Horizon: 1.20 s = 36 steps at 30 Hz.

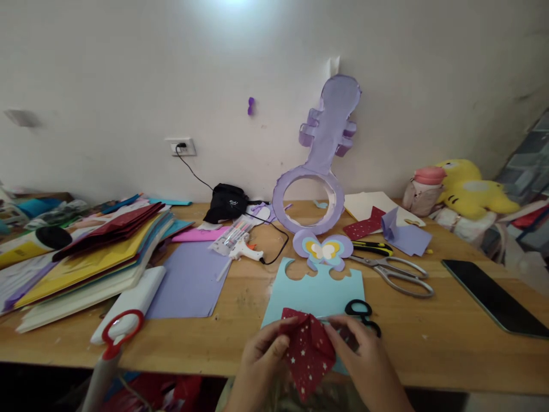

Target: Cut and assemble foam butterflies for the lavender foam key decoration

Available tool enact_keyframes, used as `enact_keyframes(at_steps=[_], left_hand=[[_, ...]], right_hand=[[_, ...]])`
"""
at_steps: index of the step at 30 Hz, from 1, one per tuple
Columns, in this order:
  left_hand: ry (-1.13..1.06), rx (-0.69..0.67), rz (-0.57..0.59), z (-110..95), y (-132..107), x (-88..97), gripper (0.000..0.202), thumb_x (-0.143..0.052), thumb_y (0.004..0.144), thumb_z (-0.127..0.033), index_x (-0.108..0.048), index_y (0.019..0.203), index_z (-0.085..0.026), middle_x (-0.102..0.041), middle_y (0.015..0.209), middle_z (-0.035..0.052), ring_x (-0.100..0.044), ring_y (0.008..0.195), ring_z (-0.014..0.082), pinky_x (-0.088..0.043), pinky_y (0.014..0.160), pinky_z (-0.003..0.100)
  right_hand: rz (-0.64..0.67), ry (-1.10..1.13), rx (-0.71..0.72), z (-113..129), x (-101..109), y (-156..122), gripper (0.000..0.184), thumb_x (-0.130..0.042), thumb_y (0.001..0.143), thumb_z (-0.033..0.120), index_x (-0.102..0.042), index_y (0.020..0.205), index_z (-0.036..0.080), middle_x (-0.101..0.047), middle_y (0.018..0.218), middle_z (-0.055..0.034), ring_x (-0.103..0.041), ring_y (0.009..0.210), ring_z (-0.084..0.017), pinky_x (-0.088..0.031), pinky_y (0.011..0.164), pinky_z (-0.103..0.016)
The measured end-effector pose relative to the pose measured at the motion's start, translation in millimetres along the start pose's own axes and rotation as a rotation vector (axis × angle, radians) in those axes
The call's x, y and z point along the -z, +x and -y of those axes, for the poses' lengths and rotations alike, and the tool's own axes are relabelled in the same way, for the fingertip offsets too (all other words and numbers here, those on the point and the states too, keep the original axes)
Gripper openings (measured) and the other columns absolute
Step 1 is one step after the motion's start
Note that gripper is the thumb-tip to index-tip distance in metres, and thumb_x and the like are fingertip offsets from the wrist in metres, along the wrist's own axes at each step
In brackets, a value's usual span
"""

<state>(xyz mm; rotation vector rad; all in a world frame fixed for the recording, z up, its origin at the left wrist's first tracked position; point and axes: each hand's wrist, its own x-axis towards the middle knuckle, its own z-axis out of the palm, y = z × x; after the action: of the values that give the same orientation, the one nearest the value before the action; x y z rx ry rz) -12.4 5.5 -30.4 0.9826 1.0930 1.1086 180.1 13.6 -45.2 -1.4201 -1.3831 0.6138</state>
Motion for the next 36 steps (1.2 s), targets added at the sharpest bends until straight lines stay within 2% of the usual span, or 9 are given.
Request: enact_keyframes(at_steps=[3,5,8,12,19,24,28,31,36], left_hand=[[0.054,0.032,-0.065,2,0,-5.2,0.057,-0.070,0.068,-0.069,-0.080,0.091,-0.018,-0.075,0.078,0.0073,-0.066,0.077,0.0242,-0.053,0.073,0.031],[0.085,-0.001,-0.071,2,0,-8.7,0.054,-0.071,0.067,-0.069,-0.079,0.080,-0.017,-0.073,0.071,0.0051,-0.064,0.074,0.0219,-0.051,0.071,0.027],[0.130,-0.048,-0.063,3,-2,-12.3,0.050,-0.071,0.068,-0.067,-0.073,0.064,-0.018,-0.070,0.067,0.0031,-0.061,0.070,0.0194,-0.050,0.071,0.026],[0.147,-0.063,-0.052,4,-4,-14.0,0.049,-0.070,0.071,-0.063,-0.065,0.053,-0.018,-0.068,0.065,0.0027,-0.061,0.072,0.0199,-0.051,0.072,0.026],[0.076,-0.029,-0.043,8,-3,-14.0,0.043,-0.071,0.072,-0.061,-0.072,0.066,-0.018,-0.068,0.064,0.0026,-0.065,0.080,0.0231,-0.052,0.078,0.029],[0.094,-0.030,-0.032,8,-2,-12.8,0.041,-0.070,0.074,-0.058,-0.079,0.083,-0.020,-0.076,0.081,0.0062,-0.068,0.090,0.0264,-0.053,0.086,0.034],[0.110,-0.059,-0.029,10,-1,-10.3,0.038,-0.071,0.074,-0.055,-0.080,0.096,-0.024,-0.078,0.096,0.0079,-0.068,0.101,0.0289,-0.050,0.098,0.040],[0.101,-0.067,0.022,12,1,-7.7,0.036,-0.073,0.074,-0.050,-0.078,0.103,-0.029,-0.075,0.112,0.0069,-0.067,0.110,0.0277,-0.047,0.103,0.039],[0.193,-0.103,0.111,14,0,-3.0,0.040,-0.075,0.075,-0.047,-0.074,0.111,-0.031,-0.071,0.121,0.0077,-0.065,0.115,0.0270,-0.046,0.105,0.037]], right_hand=[[-0.177,-0.248,0.413,7,1,-2,0.017,-0.059,0.085,0.026,-0.074,0.093,0.024,-0.072,0.086,-0.0072,-0.066,0.078,-0.024,-0.054,0.070,-0.034],[-0.164,-0.342,0.622,17,2,-4,0.029,-0.051,0.086,0.011,-0.073,0.097,0.026,-0.071,0.087,-0.0056,-0.066,0.082,-0.022,-0.054,0.074,-0.033],[-0.067,-0.394,0.743,29,0,-8,0.044,-0.045,0.082,0.001,-0.069,0.110,0.025,-0.071,0.092,-0.0044,-0.065,0.085,-0.019,-0.055,0.075,-0.030],[-0.027,-0.360,0.729,29,-5,-12,0.049,-0.043,0.081,-0.001,-0.065,0.116,0.025,-0.070,0.096,-0.0041,-0.065,0.089,-0.018,-0.055,0.079,-0.030],[0.001,-0.265,0.680,21,-6,-15,0.047,-0.042,0.083,0.001,-0.066,0.114,0.026,-0.069,0.098,-0.0053,-0.067,0.090,-0.019,-0.057,0.078,-0.030],[-0.013,-0.263,0.682,27,-7,-14,0.042,-0.044,0.084,0.002,-0.064,0.112,0.025,-0.071,0.099,-0.0045,-0.068,0.091,-0.019,-0.057,0.079,-0.030],[0.003,-0.199,0.644,33,-7,-12,0.025,-0.049,0.086,0.008,-0.060,0.101,0.025,-0.071,0.092,-0.0036,-0.068,0.085,-0.020,-0.056,0.077,-0.030],[0.084,-0.172,0.593,36,-6,-11,0.015,-0.051,0.087,0.011,-0.056,0.090,0.024,-0.067,0.083,-0.0017,-0.065,0.077,-0.018,-0.054,0.072,-0.028],[0.104,-0.152,0.553,34,-6,-11,0.016,-0.051,0.084,0.010,-0.054,0.089,0.024,-0.065,0.084,-0.0007,-0.063,0.078,-0.018,-0.053,0.074,-0.027]])
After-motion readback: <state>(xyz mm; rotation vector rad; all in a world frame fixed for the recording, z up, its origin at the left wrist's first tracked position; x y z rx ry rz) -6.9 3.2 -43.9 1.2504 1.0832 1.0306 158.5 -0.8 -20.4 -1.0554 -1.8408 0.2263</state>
